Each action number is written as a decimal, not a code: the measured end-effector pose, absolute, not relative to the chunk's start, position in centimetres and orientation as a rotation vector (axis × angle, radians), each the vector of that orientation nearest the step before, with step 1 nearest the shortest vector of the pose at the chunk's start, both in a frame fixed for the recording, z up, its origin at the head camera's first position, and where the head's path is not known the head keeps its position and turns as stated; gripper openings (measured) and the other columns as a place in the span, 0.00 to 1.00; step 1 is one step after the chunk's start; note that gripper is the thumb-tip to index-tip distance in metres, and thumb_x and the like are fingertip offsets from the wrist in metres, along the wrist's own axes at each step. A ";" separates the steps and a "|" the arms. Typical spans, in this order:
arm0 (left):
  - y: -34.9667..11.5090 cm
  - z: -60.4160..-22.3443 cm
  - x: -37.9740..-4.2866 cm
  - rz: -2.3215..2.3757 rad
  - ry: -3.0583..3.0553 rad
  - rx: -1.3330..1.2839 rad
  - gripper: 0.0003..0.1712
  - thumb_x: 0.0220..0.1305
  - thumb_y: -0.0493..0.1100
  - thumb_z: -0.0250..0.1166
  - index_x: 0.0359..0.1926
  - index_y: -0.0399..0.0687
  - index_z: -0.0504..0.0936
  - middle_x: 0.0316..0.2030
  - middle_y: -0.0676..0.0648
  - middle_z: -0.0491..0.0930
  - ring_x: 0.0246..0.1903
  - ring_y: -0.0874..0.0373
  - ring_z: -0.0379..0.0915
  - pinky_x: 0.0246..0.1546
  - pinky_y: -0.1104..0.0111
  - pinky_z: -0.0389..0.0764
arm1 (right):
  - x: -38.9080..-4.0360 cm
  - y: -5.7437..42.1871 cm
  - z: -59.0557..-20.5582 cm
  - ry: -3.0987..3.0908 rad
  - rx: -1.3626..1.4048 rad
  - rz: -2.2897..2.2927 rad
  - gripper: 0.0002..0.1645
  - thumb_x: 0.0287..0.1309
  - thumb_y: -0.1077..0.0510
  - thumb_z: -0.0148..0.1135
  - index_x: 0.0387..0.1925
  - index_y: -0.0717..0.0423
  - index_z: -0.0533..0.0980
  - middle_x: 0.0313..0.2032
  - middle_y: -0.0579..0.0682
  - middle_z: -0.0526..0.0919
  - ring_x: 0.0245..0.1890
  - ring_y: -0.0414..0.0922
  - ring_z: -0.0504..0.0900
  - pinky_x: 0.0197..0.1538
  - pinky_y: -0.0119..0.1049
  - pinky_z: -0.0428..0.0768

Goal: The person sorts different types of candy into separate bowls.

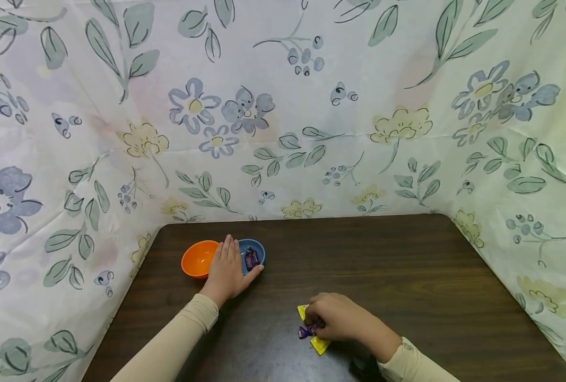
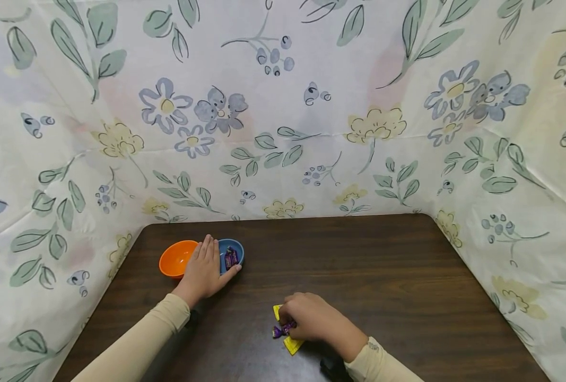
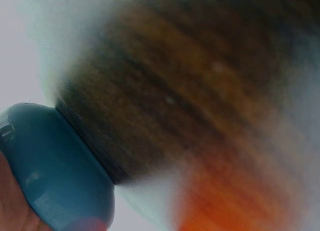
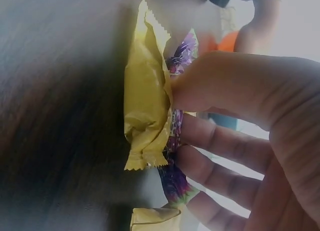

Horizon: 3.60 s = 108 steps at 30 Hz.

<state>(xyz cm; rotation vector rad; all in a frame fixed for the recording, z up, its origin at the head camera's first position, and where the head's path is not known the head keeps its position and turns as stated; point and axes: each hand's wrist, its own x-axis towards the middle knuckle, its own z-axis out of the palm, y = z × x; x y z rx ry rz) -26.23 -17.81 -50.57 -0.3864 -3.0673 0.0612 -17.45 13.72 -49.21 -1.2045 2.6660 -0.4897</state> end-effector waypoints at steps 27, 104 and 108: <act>-17.8 -50.9 -26.3 0.096 -3.050 -0.382 0.64 0.71 0.82 0.43 0.80 0.28 0.59 0.81 0.30 0.56 0.83 0.34 0.48 0.84 0.45 0.52 | -19.2 11.9 -48.5 2.737 -1.187 -0.841 0.06 0.66 0.54 0.74 0.43 0.42 0.87 0.39 0.38 0.85 0.35 0.33 0.81 0.37 0.25 0.80; -17.7 -50.7 -26.3 0.092 -3.061 -0.388 0.64 0.72 0.82 0.44 0.80 0.27 0.58 0.81 0.29 0.57 0.83 0.34 0.48 0.84 0.44 0.52 | -29.4 5.5 -48.7 2.665 -0.560 -1.501 0.10 0.61 0.51 0.78 0.36 0.52 0.87 0.31 0.46 0.87 0.31 0.41 0.81 0.34 0.34 0.81; -17.8 -50.6 -26.4 0.109 -3.073 -0.372 0.65 0.71 0.83 0.43 0.80 0.27 0.57 0.81 0.29 0.56 0.83 0.34 0.47 0.84 0.45 0.51 | -27.7 7.1 -47.7 2.735 -0.652 -1.336 0.09 0.63 0.50 0.77 0.39 0.50 0.87 0.33 0.44 0.86 0.31 0.40 0.82 0.35 0.35 0.81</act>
